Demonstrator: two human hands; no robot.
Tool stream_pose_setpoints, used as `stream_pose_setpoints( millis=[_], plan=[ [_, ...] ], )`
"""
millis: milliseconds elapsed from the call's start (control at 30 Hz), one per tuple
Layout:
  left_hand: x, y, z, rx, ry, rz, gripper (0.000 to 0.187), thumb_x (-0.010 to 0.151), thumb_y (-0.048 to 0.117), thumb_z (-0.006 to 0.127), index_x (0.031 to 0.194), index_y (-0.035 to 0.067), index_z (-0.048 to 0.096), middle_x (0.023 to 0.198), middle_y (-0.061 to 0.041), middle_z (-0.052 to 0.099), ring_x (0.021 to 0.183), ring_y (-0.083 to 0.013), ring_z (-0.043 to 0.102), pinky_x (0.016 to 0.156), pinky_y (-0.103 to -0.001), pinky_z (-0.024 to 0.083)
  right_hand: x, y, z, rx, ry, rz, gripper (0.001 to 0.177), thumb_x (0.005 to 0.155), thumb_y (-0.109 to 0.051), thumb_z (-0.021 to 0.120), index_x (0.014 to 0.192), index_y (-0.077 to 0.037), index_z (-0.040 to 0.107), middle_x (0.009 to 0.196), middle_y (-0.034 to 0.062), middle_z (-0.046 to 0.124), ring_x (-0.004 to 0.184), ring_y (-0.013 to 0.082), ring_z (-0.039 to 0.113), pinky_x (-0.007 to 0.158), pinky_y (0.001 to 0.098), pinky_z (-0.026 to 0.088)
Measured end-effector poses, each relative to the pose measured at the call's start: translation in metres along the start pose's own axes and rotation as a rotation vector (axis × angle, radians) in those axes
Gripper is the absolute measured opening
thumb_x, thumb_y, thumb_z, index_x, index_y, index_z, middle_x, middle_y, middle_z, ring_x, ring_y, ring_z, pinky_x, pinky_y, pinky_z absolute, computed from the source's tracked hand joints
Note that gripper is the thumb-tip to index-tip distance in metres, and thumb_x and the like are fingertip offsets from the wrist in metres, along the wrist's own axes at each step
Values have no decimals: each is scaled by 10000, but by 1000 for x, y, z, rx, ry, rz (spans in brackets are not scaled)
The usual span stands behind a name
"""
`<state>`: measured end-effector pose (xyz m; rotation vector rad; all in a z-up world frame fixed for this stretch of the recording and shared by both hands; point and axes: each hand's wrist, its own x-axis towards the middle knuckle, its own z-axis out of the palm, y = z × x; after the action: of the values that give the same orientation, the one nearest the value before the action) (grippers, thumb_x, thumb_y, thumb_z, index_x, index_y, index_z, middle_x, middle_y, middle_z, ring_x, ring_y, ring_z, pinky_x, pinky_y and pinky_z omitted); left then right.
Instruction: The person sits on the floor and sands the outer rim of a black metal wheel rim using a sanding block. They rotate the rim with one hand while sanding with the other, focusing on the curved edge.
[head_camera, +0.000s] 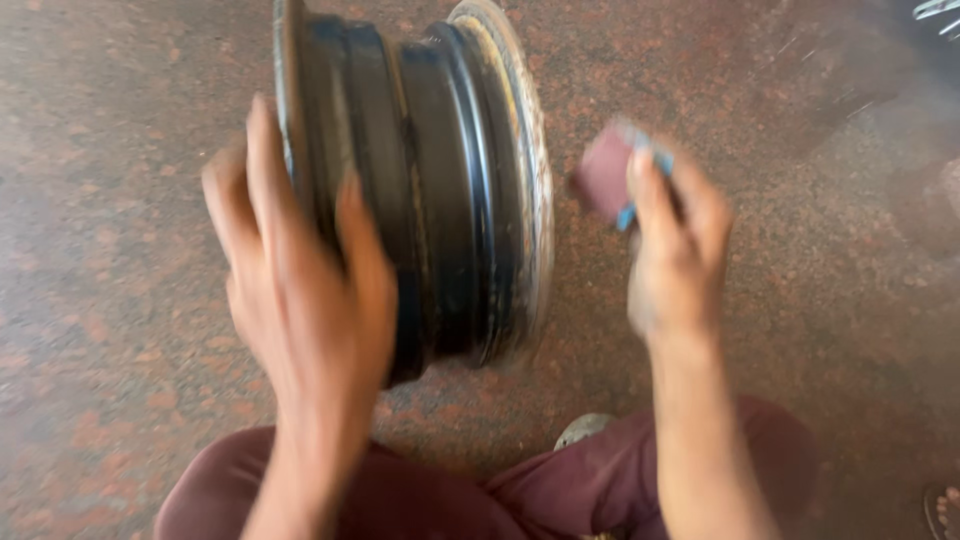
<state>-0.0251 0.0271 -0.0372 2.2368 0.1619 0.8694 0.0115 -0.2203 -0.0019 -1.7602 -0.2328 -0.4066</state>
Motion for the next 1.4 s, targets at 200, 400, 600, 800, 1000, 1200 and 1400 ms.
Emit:
stream_pose_setpoints(
  millis=[200,400,600,800,1000,1200,1400],
  plan=[
    [-79,6,2,-25,100,-73,458,1193,69,438,1632,27,318,1190,-244,721,859,-260,781,645,-305,646,-33,17,-15,460,177,494,167,1053,-255,608,1039,-113,697,949,34,709,829,148,675,659,326,537],
    [-38,20,-12,-174,-69,-122,504,1090,22,448,1564,-56,293,1123,-269,754,542,-186,714,448,-284,581,-33,-7,-19,469,60,399,107,1054,-217,640,1065,-118,680,933,26,682,823,121,644,642,286,499],
    [23,30,-15,-136,-207,-320,520,1106,95,450,1573,-29,258,847,-204,760,451,-217,687,363,-329,520,-31,-20,-10,168,-138,180,151,1082,-249,634,1057,-99,633,869,21,630,717,103,600,543,232,471],
    [40,16,-2,57,-67,-49,757,1066,271,693,1566,-115,275,939,-240,764,745,-301,778,605,-416,653,-5,3,30,-230,-222,-234,223,1114,-298,600,1158,-87,541,898,56,668,744,87,683,566,212,552],
    [40,13,3,207,-135,-139,787,1101,364,687,1574,-100,263,850,-228,755,729,-342,769,595,-459,623,7,28,33,-493,-217,-497,160,1077,-252,618,1083,-94,590,874,96,638,683,135,619,521,252,481],
    [47,6,6,191,-77,-62,757,1113,331,696,1585,-101,293,918,-225,762,761,-341,774,622,-448,632,104,25,53,-398,-475,-647,137,1101,-227,607,1094,-91,605,1048,49,618,934,178,643,803,323,593],
    [52,0,3,200,-137,-81,756,1106,342,703,1590,-66,289,888,-232,755,725,-331,767,578,-448,627,15,19,36,-381,-200,-533,214,1096,-288,654,1093,-75,634,986,71,571,865,154,611,728,277,579]
  ],
)
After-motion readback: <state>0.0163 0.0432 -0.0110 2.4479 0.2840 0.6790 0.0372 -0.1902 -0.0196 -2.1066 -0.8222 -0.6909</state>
